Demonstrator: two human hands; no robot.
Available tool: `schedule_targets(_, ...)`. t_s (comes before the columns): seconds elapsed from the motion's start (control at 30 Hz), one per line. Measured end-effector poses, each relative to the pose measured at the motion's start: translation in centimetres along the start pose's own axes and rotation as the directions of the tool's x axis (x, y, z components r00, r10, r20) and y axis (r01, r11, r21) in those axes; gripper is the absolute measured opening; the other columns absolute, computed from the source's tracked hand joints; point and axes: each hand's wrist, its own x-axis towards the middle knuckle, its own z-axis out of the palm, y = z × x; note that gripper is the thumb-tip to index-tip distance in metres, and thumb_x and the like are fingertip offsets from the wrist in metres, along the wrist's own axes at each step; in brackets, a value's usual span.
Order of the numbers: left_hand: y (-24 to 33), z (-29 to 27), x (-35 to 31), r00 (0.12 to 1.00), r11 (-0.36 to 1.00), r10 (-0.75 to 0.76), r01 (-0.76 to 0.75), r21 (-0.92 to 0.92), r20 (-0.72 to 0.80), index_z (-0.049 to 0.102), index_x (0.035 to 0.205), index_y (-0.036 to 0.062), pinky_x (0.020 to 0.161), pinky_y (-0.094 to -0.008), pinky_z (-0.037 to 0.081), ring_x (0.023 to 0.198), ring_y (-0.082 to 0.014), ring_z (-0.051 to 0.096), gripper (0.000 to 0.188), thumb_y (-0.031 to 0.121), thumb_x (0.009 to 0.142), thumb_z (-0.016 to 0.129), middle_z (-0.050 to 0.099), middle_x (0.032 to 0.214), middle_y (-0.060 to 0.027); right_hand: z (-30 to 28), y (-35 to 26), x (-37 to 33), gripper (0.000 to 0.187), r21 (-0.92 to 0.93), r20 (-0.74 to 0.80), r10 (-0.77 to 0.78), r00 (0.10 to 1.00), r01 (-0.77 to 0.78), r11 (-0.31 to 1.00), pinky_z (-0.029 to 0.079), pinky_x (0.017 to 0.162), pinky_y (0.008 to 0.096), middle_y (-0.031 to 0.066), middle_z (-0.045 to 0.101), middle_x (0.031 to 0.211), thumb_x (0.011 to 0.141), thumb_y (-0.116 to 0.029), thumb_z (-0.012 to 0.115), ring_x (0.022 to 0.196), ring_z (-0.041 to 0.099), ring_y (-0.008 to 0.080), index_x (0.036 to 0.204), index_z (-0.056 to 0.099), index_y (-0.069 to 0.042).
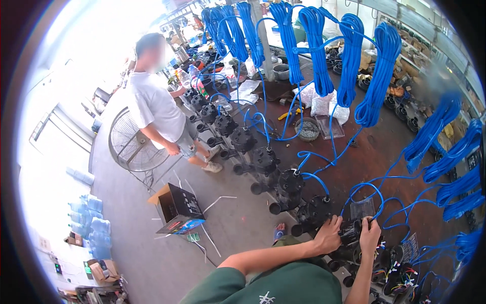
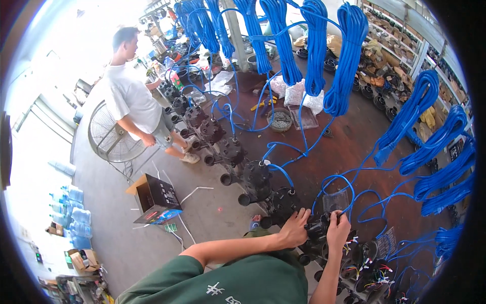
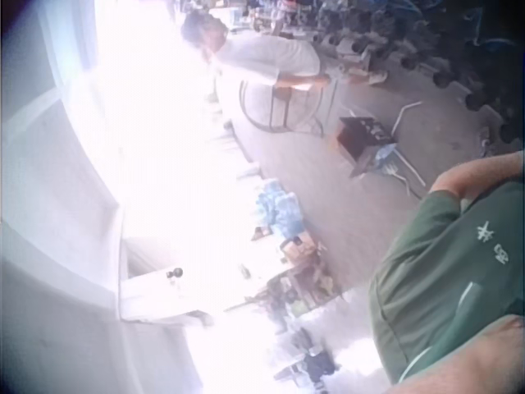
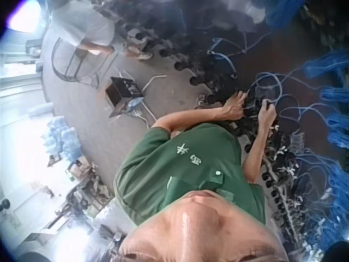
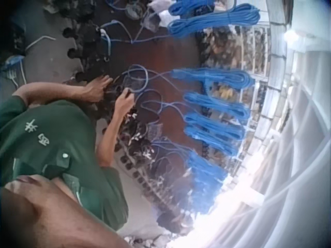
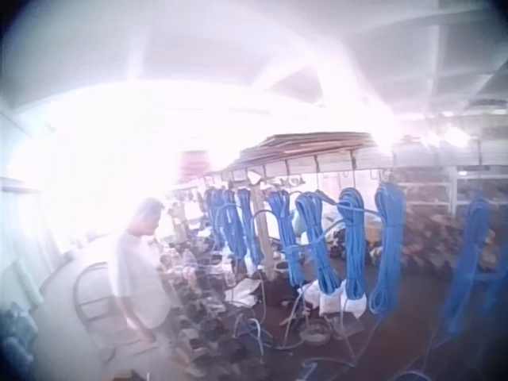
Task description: The person assembles a series of submersible pumps at a workbench, securing components by hand and using a small hammer to tap parts into place while handling blue power cables attached to each unit.
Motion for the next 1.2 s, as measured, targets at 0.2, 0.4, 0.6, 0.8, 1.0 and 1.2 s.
schedule_targets(0.2, 2.8, 0.7, 0.4, 0.982, 0.982, -0.178, 0.181, 0.049, -0.063, 0.074, 0.109, -0.0108, 0.113, -0.0543, 0.035, 0.143, -0.0470, 0.035, 0.046, 0.025, 0.081, 0.069, 0.034, 0.158, -0.0302, -0.1, 3.5, 0.9, 0.022, 0.110, 0.033, -0.007, 0.999, 0.003, 0.994, 0.052, 0.080, 0.0387, 0.0169, 0.071, 0.092, 0.105, -0.016, 0.061, 0.083, 0.066, 0.0264, 0.104, 0.067, 0.005)
schedule_targets(0.4, 3.5, 0.6, 1.6, 0.981, 0.963, -0.190, 0.192, 0.190, -0.029, 0.067, 0.126, -0.0112, 0.114, -0.0584, 0.033, 0.145, -0.0492, 0.032, 0.059, 0.031, 0.085, 0.065, 0.033, 0.158, -0.0317, -0.1, 4.7, 0.6, 0.022, 0.188, -0.006, 0.065, 0.998, -0.063, 0.980, 0.051, 0.081, 0.0386, 0.0169, 0.071, 0.093, 0.106, -0.016, 0.061, 0.085, 0.066, 0.0262, 0.106, 0.066, 0.006)
schedule_targets(0.6, 3.5, -1.4, -0.6, 0.995, 0.982, -0.077, 0.086, 0.165, -0.059, 0.068, 0.134, 0.0015, 0.110, -0.0648, 0.035, 0.146, -0.0510, 0.031, 0.064, 0.044, 0.086, 0.064, 0.030, 0.162, -0.0333, 0.4, 3.9, -1.5, 0.021, 0.072, -0.054, -0.024, 0.998, 0.028, 0.997, 0.052, 0.080, 0.0384, 0.0151, 0.072, 0.091, 0.105, -0.015, 0.061, 0.082, 0.066, 0.0269, 0.106, 0.067, 0.005)
schedule_targets(0.8, 2.1, -0.3, -0.7, 0.998, 0.991, -0.035, 0.041, 0.126, -0.052, 0.066, 0.135, -0.0058, 0.109, -0.0606, 0.041, 0.145, -0.0506, 0.033, 0.074, 0.047, 0.083, 0.073, 0.029, 0.163, -0.0328, 0.2, 3.1, -1.4, 0.020, 0.105, -0.054, -0.021, 0.998, 0.027, 0.994, 0.051, 0.072, 0.0368, 0.0118, 0.070, 0.085, 0.107, -0.015, 0.060, 0.075, 0.066, 0.0220, 0.103, 0.066, 0.004)
schedule_targets(1.0, 2.2, -0.9, -2.4, 0.998, 0.987, -0.065, 0.067, 0.146, -0.016, 0.054, 0.144, -0.0112, 0.112, -0.0589, 0.041, 0.140, -0.0499, 0.042, 0.086, 0.051, 0.088, 0.074, 0.028, 0.164, -0.0323, 0.1, 3.2, -1.8, 0.021, 0.100, -0.102, -0.025, 0.994, 0.036, 0.994, 0.050, 0.073, 0.0403, 0.0155, 0.070, 0.085, 0.107, -0.015, 0.059, 0.076, 0.066, 0.0288, 0.103, 0.065, 0.005)
schedule_targets(1.2, 0.3, -1.2, -4.5, 0.998, 0.999, 0.032, -0.032, 0.002, -0.059, 0.025, 0.160, -0.0107, 0.122, -0.0482, 0.034, 0.147, -0.0454, 0.040, 0.093, 0.036, 0.094, 0.072, 0.018, 0.171, -0.0301, 0.2, 3.5, -2.3, 0.021, 0.033, -0.155, -0.051, 0.987, 0.057, 0.998, 0.051, 0.074, 0.0425, 0.0168, 0.071, 0.088, 0.107, -0.016, 0.059, 0.079, 0.067, 0.0319, 0.103, 0.066, 0.004)
